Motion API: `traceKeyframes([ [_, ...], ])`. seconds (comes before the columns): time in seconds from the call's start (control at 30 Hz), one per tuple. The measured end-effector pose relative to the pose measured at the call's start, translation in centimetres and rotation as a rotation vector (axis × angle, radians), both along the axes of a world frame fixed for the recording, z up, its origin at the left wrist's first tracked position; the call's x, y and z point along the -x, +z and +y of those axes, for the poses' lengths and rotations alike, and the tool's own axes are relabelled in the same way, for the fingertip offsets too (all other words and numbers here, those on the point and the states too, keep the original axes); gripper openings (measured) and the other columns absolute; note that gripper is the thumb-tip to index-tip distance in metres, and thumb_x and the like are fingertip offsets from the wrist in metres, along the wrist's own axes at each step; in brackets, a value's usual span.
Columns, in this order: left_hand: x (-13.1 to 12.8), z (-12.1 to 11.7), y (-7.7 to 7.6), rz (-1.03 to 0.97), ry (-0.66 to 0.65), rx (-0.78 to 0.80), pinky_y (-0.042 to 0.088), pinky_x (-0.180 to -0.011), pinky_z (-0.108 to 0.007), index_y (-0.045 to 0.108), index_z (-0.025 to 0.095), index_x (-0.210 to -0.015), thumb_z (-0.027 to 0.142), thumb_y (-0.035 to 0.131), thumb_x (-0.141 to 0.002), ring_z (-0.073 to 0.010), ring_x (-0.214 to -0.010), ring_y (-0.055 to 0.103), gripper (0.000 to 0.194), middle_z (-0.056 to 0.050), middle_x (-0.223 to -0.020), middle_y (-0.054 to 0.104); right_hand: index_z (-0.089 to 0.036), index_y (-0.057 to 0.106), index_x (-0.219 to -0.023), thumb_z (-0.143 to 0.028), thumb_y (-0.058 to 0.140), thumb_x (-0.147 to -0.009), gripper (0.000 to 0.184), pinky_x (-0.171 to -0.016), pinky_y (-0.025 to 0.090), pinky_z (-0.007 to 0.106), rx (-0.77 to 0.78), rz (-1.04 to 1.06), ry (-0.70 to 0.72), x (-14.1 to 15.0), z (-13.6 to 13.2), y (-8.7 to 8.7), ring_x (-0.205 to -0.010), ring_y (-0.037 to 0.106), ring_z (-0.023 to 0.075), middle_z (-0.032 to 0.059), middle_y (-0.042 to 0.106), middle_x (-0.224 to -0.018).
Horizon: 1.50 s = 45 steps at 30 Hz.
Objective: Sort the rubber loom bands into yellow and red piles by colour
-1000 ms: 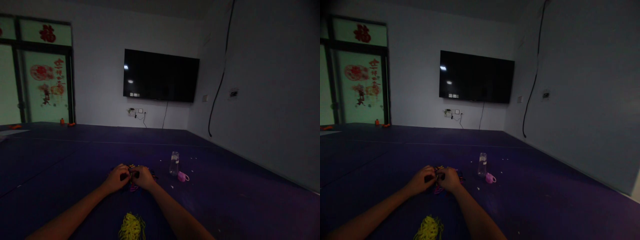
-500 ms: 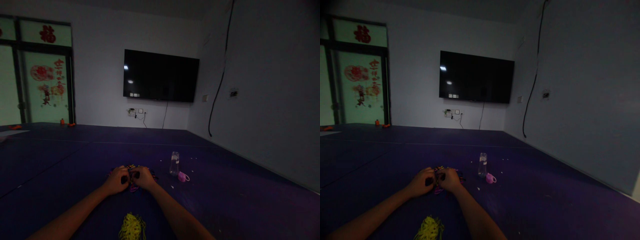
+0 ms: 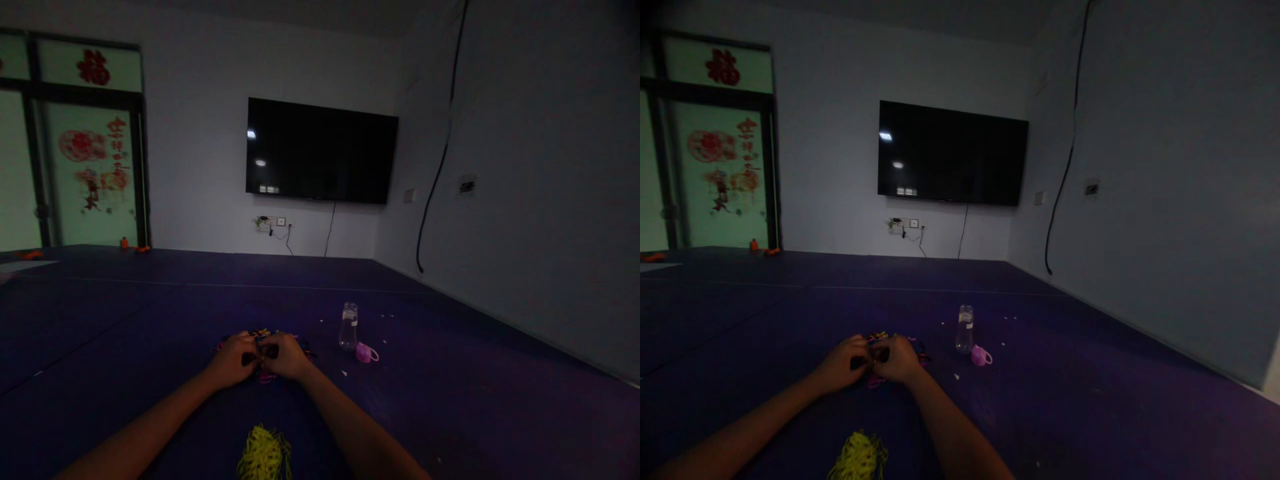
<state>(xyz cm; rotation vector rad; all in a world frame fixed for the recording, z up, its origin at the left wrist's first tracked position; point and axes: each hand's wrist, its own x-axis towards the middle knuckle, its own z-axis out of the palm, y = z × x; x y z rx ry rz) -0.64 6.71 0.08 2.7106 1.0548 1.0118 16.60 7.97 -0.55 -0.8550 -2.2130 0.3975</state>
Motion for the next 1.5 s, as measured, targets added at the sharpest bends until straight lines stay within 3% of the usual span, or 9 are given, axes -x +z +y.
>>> traceKeyframes([
  [0.17,0.0,0.2,-0.2,0.013,0.038,0.002,0.042,-0.069,-0.028,0.067,0.019,-0.065,0.007,0.058,-0.069,-0.0197,-0.079,0.058,0.016,-0.003,-0.075,0.066,-0.019,0.067,-0.074,-0.009,0.056,-0.066,0.017,-0.057,0.041,0.017,0.007,-0.023,0.027,0.0,-0.3,0.4,-0.064,0.062,0.0127,-0.0026,0.068,-0.069],
  [0.53,0.1,0.1,0.0,0.014,0.059,0.004,0.043,-0.069,-0.028,0.066,0.020,-0.066,0.010,0.062,-0.067,-0.0203,-0.078,0.058,0.011,-0.003,-0.073,0.066,-0.021,0.071,-0.088,-0.003,0.051,-0.065,0.035,-0.059,0.044,0.019,0.045,0.045,-0.024,0.2,-0.4,0.4,-0.065,0.063,0.0133,-0.0012,0.070,-0.075],
  [0.77,0.1,0.0,0.1,-0.029,0.073,0.040,0.044,-0.071,-0.028,0.063,0.020,-0.067,0.012,0.067,-0.063,-0.0209,-0.081,0.059,0.010,-0.002,-0.077,0.066,-0.020,0.071,-0.091,-0.006,0.053,-0.065,0.035,-0.063,0.047,0.021,0.073,0.128,-0.069,0.1,0.1,0.1,-0.070,0.065,0.0149,0.0006,0.071,-0.078],
  [1.03,0.1,0.1,0.1,0.005,0.061,0.055,0.044,-0.076,-0.031,0.069,0.021,-0.077,0.015,0.063,-0.071,-0.0221,-0.086,0.059,0.010,-0.004,-0.086,0.068,-0.019,0.071,-0.094,-0.014,0.050,-0.074,0.030,-0.061,0.050,0.024,0.089,0.308,-0.165,0.4,0.5,-0.6,-0.067,0.064,0.0151,0.0025,0.072,-0.080],
  [1.23,0.1,0.1,0.2,0.040,0.101,0.064,0.042,-0.070,-0.029,0.066,0.021,-0.069,0.012,0.060,-0.071,-0.0222,-0.082,0.058,0.010,-0.003,-0.078,0.066,-0.018,0.072,-0.089,-0.016,0.051,-0.077,0.024,-0.062,0.050,0.024,0.066,0.312,-0.197,0.2,0.9,-0.7,-0.069,0.063,0.0158,0.0037,0.071,-0.076],
  [1.4,0.0,-0.1,0.4,-0.023,0.065,0.049,0.043,-0.074,-0.029,0.063,0.020,-0.069,0.008,0.056,-0.071,-0.0215,-0.086,0.057,0.014,-0.004,-0.084,0.064,-0.017,0.070,-0.091,-0.013,0.051,-0.076,0.025,-0.059,0.049,0.023,0.054,0.308,-0.205,0.1,0.7,-0.7,-0.064,0.062,0.0143,0.0037,0.070,-0.077],
  [1.5,0.0,0.1,0.6,-0.116,0.069,0.039,0.044,-0.080,-0.032,0.062,0.020,-0.071,0.011,0.053,-0.075,-0.0215,-0.090,0.056,0.013,-0.004,-0.088,0.063,-0.018,0.070,-0.089,-0.009,0.052,-0.074,0.025,-0.065,0.048,0.024,-0.016,0.288,-0.203,0.0,0.2,-0.3,-0.069,0.061,0.0149,0.0040,0.069,-0.080],
])
